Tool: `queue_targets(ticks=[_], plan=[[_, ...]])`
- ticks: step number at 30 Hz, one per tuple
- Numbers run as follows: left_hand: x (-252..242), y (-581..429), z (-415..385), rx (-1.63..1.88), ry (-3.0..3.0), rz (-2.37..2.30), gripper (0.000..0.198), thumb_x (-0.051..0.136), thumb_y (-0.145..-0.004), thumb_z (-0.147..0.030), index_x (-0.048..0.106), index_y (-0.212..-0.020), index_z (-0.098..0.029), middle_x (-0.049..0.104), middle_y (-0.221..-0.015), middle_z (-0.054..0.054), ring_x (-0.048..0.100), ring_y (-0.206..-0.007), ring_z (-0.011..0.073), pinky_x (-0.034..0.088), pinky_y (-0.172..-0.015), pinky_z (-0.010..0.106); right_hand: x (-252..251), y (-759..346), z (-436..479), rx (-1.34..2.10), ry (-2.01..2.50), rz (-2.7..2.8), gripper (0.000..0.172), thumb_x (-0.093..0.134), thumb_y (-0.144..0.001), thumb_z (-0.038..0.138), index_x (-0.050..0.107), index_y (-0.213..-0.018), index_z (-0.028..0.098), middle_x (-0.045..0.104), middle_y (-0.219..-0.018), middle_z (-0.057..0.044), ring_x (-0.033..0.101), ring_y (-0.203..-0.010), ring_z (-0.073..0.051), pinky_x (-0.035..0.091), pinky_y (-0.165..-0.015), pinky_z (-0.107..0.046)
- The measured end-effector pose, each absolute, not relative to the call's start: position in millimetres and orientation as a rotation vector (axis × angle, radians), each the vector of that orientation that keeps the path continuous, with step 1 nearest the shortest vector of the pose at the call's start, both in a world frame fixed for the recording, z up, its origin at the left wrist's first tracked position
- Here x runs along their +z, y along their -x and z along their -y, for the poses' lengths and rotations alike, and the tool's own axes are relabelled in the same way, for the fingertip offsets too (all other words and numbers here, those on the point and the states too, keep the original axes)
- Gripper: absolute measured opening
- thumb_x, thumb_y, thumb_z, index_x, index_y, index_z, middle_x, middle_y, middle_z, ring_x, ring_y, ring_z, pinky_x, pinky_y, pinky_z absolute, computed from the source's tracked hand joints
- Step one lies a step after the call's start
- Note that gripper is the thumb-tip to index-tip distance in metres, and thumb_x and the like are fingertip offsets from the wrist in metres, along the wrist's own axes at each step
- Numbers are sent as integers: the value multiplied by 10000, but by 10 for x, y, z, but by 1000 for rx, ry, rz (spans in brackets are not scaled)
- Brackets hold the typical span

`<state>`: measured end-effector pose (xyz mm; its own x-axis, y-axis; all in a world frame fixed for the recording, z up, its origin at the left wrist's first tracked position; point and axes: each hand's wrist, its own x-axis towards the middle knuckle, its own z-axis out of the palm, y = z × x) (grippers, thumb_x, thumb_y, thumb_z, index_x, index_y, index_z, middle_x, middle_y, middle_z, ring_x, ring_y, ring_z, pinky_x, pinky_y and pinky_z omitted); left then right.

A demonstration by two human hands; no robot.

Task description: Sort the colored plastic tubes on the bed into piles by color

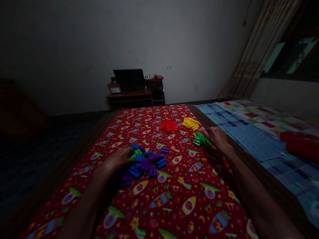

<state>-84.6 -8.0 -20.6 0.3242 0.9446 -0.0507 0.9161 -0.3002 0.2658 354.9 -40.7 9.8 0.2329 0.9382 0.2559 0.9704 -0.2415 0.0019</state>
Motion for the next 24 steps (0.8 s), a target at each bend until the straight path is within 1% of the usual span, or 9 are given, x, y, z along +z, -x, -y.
queue_targets(ticks=[4,7,8,10,12,14,16,19,24], plan=[[-31,713,118,247,-2316,-1684,234,630,-584,-270,706,-804,-242,740,-878,40,677,-842,243,506,-736,282,234,-3393,456,-319,2145,1848,397,413,-959,390,737,-902,167,729,-896,-151,677,-824,-247,399,-642,-281],[141,563,193,578,-2152,-1635,347,686,-589,-396,703,-891,-228,739,-905,42,683,-856,254,530,-720,296,213,-3098,543,-123,1793,2002,384,415,-961,354,734,-875,159,728,-805,-124,661,-720,-208,405,-634,-271],[180,477,237,693,-2063,-1597,403,689,-605,-456,696,-931,-217,738,-913,48,687,-861,258,538,-713,305,178,-2966,587,-9,1626,2056,362,424,-960,350,731,-925,160,730,-819,-111,654,-704,-190,416,-640,-263],[201,246,345,857,-1889,-1464,491,674,-646,-542,674,-995,-196,738,-926,62,691,-873,260,549,-716,321,80,-2686,694,209,1271,2131,335,469,-947,356,668,-1151,179,733,-918,-88,646,-718,-165,446,-665,-254],[144,-27,460,902,-1812,-1283,501,672,-665,-570,668,-987,-185,740,-917,62,692,-871,250,553,-745,330,-30,-2441,802,345,1010,2180,482,523,-925,373,495,-1378,210,714,-1034,-85,643,-762,-159,470,-694,-259],[46,-270,557,907,-1804,-1157,470,669,-671,-581,667,-919,-182,737,-893,59,691,-852,238,555,-750,328,-126,-2289,869,377,890,2209,546,518,-930,364,404,-1446,228,700,-1083,-89,644,-789,-162,478,-707,-263],[-30,-421,618,873,-1809,-1098,444,630,-711,-589,662,-892,-185,731,-858,51,692,-798,222,559,-707,317,-183,-2256,861,354,885,2223,457,464,-956,323,466,-1404,234,710,-1061,-82,652,-785,-162,470,-695,-254],[-18,-408,625,827,-1912,-1114,416,527,-801,-575,666,-907,-197,723,-844,48,690,-759,213,555,-675,312,-170,-2430,704,238,1052,2179,341,442,-958,286,609,-1247,215,730,-965,-74,664,-765,-173,452,-674,-247],[123,110,396,883,-2339,-1454,357,486,-839,-489,681,-941,-207,718,-988,82,666,-932,238,498,-896,345,-65,-3089,346,-91,1698,1886,318,438,-948,291,658,-1132,155,726,-925,-117,664,-816,-219,435,-709,-271]])
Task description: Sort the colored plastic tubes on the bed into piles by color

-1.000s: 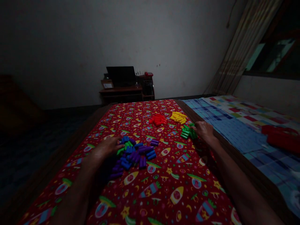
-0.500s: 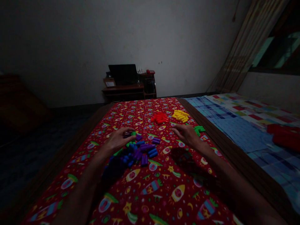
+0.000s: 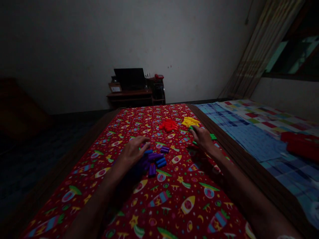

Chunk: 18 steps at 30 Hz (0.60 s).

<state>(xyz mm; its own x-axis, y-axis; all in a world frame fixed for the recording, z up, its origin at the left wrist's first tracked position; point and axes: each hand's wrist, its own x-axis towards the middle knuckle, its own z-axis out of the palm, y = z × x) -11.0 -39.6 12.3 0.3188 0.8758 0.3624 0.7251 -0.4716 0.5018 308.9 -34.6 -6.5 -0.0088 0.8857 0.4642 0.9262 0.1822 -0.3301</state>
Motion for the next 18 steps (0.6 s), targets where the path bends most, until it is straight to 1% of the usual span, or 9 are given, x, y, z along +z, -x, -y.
queue_targets(ticks=[2,4,7,9,12,16,18], plan=[[106,372,257,822,-2384,-1619,379,469,-836,-484,682,-967,-199,712,-1029,97,659,-971,248,478,-933,350,-90,-3346,272,-198,1922,1813,326,426,-949,286,671,-1100,132,717,-959,-144,655,-876,-237,430,-743,-287],[50,608,135,700,-2357,-1793,391,476,-812,-471,685,-983,-187,711,-1061,108,650,-1010,266,473,-940,357,-149,-3533,245,-254,2044,1796,332,424,-950,288,684,-1072,123,698,-1047,-159,630,-972,-252,426,-789,-301],[-24,879,32,441,-2270,-1862,396,546,-732,-486,700,-959,-201,727,-1047,95,652,-1015,290,502,-880,334,-214,-3675,241,-244,2144,1760,327,442,-943,295,706,-1028,123,678,-1122,-161,605,-1043,-254,427,-823,-305],[-33,1011,16,299,-2210,-1797,412,575,-692,-510,706,-938,-207,736,-1019,88,668,-965,289,523,-811,308,-203,-3708,234,-208,2129,1739,332,438,-939,288,718,-1005,124,693,-1094,-155,625,-999,-239,434,-810,-295],[-7,1141,39,147,-2124,-1779,432,592,-677,-501,701,-962,-196,742,-984,82,683,-896,274,533,-754,291,-126,-3711,210,-193,1949,1727,361,405,-930,277,734,-974,134,730,-998,-133,664,-882,-213,456,-759,-278],[3,1124,112,-30,-2097,-1889,392,648,-649,-368,707,-997,-198,740,-1009,68,683,-896,245,526,-757,261,-43,-3627,205,-247,1722,1681,351,432,-891,291,747,-957,151,753,-927,-123,692,-822,-233,488,-710,-295],[-8,1028,140,-118,-2127,-1864,337,628,-663,-275,722,-978,-203,742,-1008,59,681,-910,231,514,-763,248,-29,-3544,229,-266,1646,1707,339,446,-880,302,750,-931,160,756,-902,-121,699,-790,-241,493,-689,-301]])
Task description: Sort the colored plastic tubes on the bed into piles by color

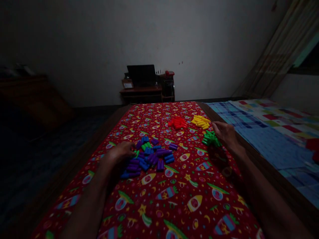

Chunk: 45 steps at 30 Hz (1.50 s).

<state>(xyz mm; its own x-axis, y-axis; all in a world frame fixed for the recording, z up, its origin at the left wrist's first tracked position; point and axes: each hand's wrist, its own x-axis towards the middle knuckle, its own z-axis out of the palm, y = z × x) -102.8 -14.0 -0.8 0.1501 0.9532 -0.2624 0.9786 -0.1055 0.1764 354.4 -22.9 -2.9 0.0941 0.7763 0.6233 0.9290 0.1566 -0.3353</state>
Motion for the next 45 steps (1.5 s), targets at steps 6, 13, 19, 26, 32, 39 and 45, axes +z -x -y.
queue_targets(ticks=[6,13,19,26,32,39,45], plan=[[-58,790,175,-109,-2200,-1770,212,604,-743,-245,752,-887,-198,757,-938,57,683,-871,216,486,-734,233,3,-3296,353,-259,1477,1892,322,456,-889,297,745,-848,161,749,-807,-109,689,-696,-227,466,-640,-284],[3,809,139,183,-2149,-1881,184,689,-617,-239,745,-789,-203,744,-790,38,675,-761,218,456,-623,232,34,-3092,413,-173,1405,2003,289,475,-892,246,724,-771,165,727,-738,-102,667,-667,-201,437,-642,-269],[94,206,320,915,-1865,-1481,301,661,-658,-439,716,-785,-173,730,-739,32,658,-688,193,505,-645,266,-155,-2447,731,408,1050,2095,275,503,-921,330,702,-1054,195,739,-892,-71,672,-749,-185,464,-668,-253],[-17,-214,545,869,-2067,-1186,318,557,-809,-449,722,-903,-193,746,-892,45,685,-826,205,538,-771,298,-142,-2434,701,466,1070,2110,281,469,-930,319,696,-911,157,689,-738,-24,573,-589,-114,382,-574,-210],[-320,461,134,672,-2459,-1627,332,501,-815,-324,702,-1026,-163,705,-1062,125,641,-1030,263,478,-949,381,-47,-3412,263,1,1753,1779,302,516,-872,326,741,-969,149,743,-865,-110,673,-774,-224,450,-687,-282],[-497,600,61,425,-2427,-1683,399,459,-780,-254,705,-1084,-175,719,-1073,112,648,-1044,255,482,-936,349,-245,-3896,191,-21,2055,1738,374,461,-898,343,728,-1094,172,735,-1035,-129,672,-945,-251,459,-763,-293],[-274,576,48,507,-2182,-1738,379,613,-662,-278,725,-1016,-202,734,-1077,93,671,-994,273,509,-867,324,-414,-4051,149,-89,1980,1521,447,334,-920,361,717,-931,131,730,-916,-162,661,-837,-243,442,-711,-302]])
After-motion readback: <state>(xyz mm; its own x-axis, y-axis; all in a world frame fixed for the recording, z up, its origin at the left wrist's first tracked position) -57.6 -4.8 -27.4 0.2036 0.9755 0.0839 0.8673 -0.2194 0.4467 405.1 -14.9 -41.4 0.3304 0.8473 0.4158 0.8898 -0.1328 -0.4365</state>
